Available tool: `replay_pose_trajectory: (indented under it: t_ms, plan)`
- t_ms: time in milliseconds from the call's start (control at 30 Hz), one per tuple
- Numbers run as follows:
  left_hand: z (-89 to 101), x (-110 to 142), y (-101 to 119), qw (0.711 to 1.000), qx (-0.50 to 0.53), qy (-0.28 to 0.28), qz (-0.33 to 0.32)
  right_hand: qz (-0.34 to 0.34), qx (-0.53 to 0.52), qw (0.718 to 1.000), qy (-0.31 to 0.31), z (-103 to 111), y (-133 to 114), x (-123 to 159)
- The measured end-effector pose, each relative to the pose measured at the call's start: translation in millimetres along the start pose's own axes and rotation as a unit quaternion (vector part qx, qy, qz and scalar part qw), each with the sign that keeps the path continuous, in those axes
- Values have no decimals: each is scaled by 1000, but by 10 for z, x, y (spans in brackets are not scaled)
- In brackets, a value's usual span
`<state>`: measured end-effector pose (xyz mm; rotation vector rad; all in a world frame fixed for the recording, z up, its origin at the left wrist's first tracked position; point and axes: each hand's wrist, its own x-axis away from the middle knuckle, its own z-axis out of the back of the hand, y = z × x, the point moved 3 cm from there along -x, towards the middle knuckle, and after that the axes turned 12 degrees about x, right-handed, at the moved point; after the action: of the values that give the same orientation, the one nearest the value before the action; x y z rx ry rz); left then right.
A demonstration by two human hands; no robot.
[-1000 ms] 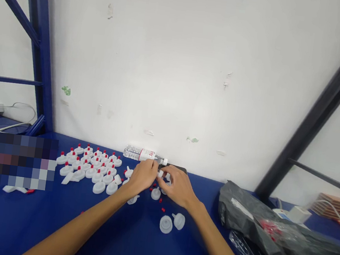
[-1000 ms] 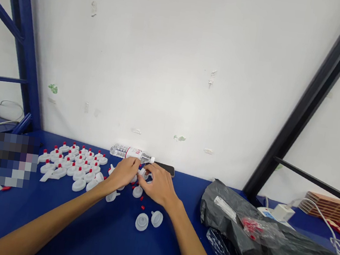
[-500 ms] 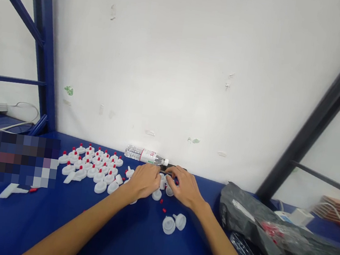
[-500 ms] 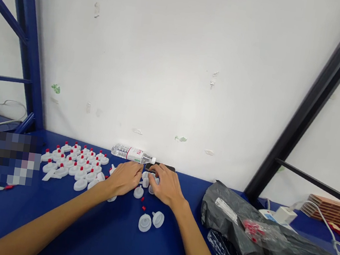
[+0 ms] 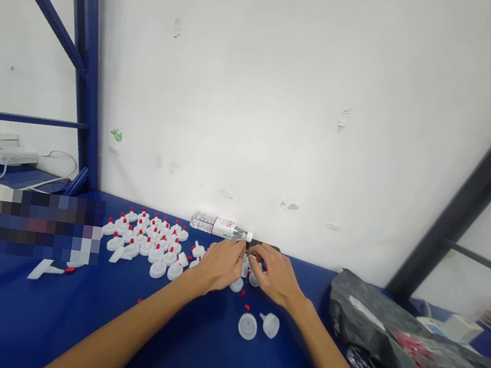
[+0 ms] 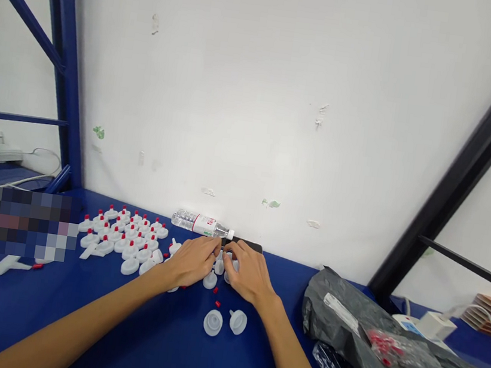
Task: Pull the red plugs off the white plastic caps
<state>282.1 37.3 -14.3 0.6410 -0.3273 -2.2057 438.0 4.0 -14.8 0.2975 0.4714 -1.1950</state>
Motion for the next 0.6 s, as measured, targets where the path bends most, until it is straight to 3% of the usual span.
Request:
replay_pose_trajectory:
  t_ms: [167, 267, 367, 500, 600]
  plan:
    - [116, -7, 72, 999, -20, 29, -3, -1, 6, 1000, 1, 3, -6, 0]
    - [396, 52, 121, 996, -43, 77, 3, -2, 4, 1000, 3, 13, -6, 2]
    - [796, 215, 20, 988, -73, 134, 29, -3, 0, 1000, 3, 19, -11, 4]
    - [1235, 509, -510, 974, -126, 166, 89, 3, -7, 1000, 11, 26, -41, 8]
    - [1319, 686, -1081, 961, -161, 164, 156, 6, -10, 1000, 13, 23, -69, 9]
